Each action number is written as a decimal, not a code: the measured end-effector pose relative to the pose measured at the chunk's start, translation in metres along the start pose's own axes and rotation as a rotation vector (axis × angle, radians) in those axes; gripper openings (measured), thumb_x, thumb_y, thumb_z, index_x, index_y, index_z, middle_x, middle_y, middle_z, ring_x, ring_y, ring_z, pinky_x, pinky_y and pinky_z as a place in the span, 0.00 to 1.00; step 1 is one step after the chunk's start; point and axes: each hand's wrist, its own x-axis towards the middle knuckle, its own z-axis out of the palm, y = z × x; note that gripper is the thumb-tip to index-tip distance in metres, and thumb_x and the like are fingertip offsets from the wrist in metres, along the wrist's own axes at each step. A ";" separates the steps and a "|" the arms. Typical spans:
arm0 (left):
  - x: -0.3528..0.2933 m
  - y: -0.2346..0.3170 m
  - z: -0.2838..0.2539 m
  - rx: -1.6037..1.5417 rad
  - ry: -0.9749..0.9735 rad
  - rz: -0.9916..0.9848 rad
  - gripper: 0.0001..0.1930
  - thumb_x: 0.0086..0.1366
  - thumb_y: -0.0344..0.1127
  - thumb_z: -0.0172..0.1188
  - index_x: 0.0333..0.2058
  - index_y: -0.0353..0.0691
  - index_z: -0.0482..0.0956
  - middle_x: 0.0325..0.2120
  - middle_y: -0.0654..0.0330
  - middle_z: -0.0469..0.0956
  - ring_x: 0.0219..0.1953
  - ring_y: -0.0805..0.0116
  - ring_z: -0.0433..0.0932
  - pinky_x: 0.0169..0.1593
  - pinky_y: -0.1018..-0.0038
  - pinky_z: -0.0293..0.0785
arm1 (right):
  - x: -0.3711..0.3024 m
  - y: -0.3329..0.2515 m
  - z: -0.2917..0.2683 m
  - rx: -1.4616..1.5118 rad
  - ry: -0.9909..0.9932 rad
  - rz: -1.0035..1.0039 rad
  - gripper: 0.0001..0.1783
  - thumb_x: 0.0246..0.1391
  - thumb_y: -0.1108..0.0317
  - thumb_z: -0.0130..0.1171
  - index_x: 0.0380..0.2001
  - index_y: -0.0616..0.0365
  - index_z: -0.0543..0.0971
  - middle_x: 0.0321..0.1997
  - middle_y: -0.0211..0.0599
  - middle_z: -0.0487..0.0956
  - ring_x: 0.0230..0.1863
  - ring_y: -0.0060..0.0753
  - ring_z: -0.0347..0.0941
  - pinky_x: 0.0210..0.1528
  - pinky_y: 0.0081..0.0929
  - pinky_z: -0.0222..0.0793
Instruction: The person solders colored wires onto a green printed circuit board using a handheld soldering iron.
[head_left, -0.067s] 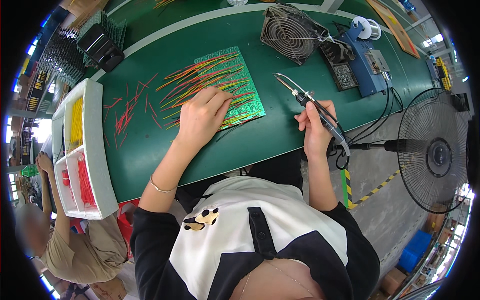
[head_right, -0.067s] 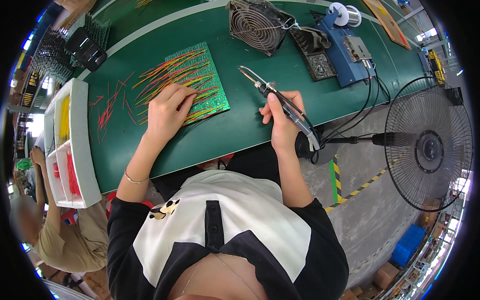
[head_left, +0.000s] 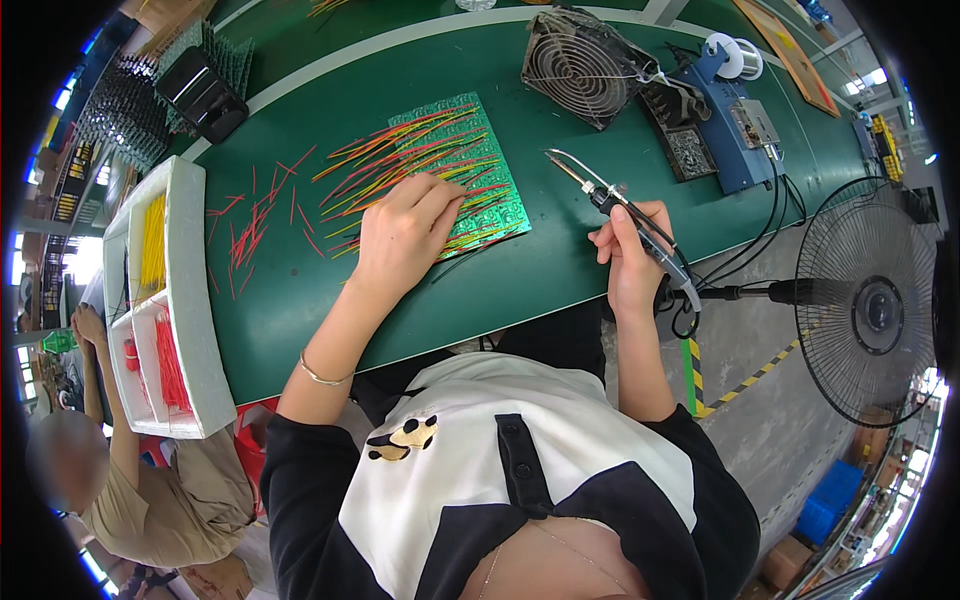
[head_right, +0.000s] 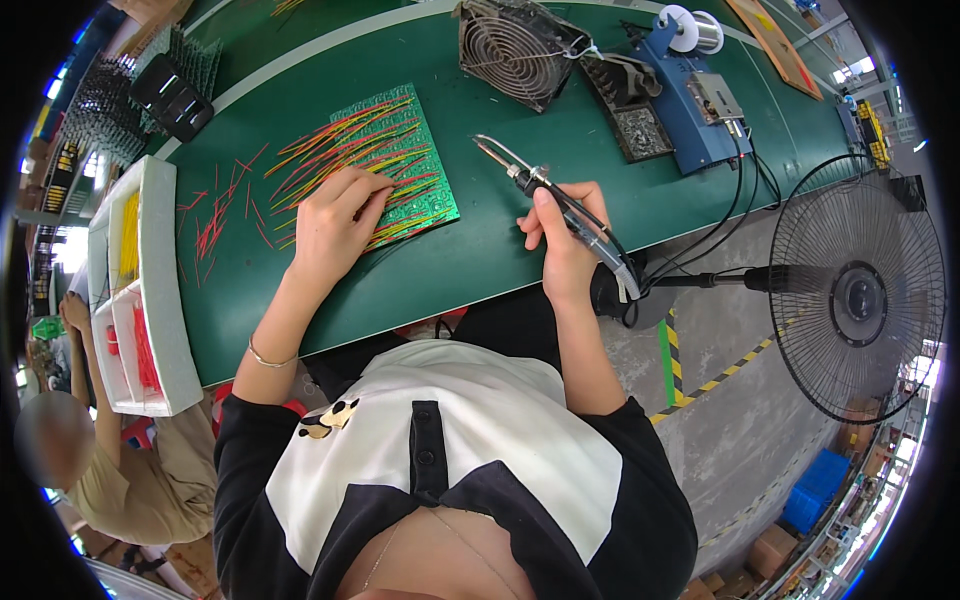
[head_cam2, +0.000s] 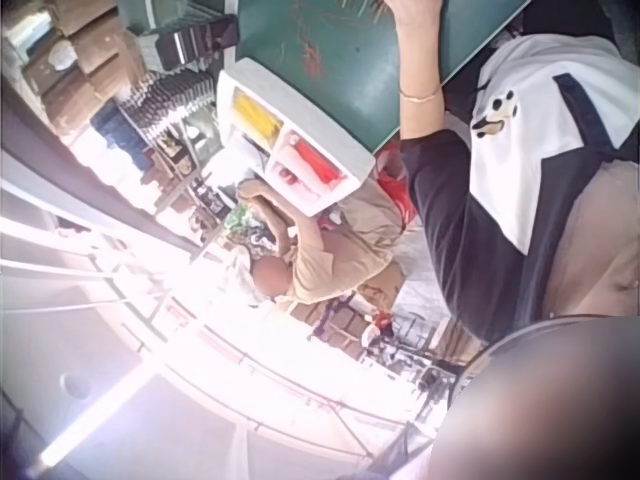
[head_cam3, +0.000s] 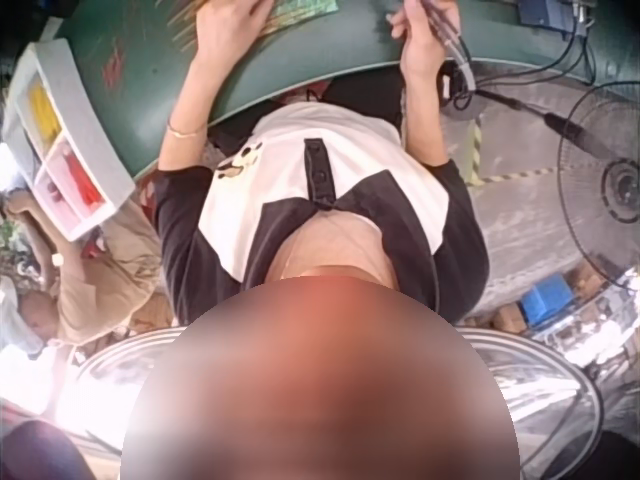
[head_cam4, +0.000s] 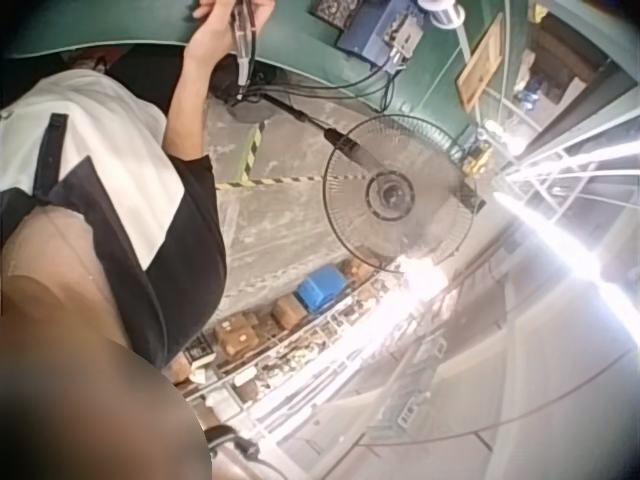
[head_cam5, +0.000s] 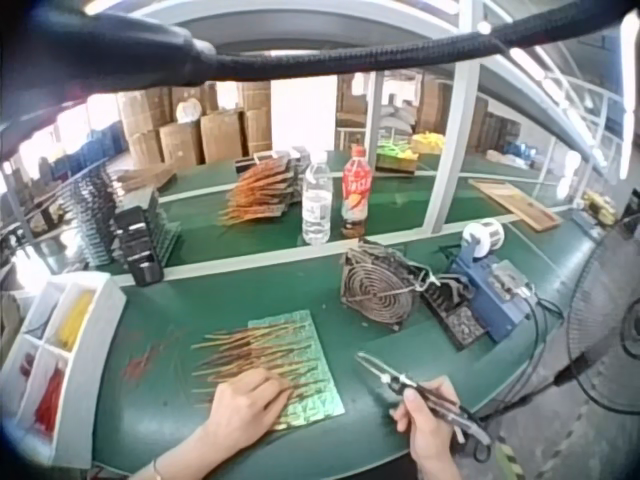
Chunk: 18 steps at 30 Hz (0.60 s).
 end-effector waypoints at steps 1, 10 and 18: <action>0.000 0.000 -0.001 0.001 0.000 -0.001 0.03 0.53 0.27 0.63 0.28 0.38 0.80 0.25 0.62 0.77 0.24 0.66 0.76 0.26 0.74 0.72 | 0.000 0.000 0.000 -0.002 -0.018 0.001 0.08 0.56 0.70 0.55 0.30 0.59 0.66 0.17 0.34 0.71 0.14 0.18 0.62 0.29 0.21 0.72; -0.002 -0.001 0.001 0.000 -0.008 -0.005 0.03 0.53 0.27 0.62 0.28 0.41 0.79 0.25 0.64 0.75 0.28 0.66 0.76 0.27 0.73 0.73 | 0.000 0.000 -0.001 -0.012 -0.016 0.000 0.09 0.56 0.70 0.55 0.29 0.59 0.66 0.17 0.34 0.71 0.13 0.18 0.62 0.27 0.21 0.72; -0.002 0.000 -0.002 0.003 0.006 0.007 0.02 0.53 0.25 0.62 0.28 0.38 0.79 0.25 0.63 0.76 0.22 0.68 0.75 0.24 0.76 0.72 | 0.000 0.001 -0.002 0.026 -0.014 0.001 0.09 0.55 0.71 0.57 0.29 0.60 0.67 0.17 0.35 0.72 0.14 0.19 0.64 0.27 0.22 0.72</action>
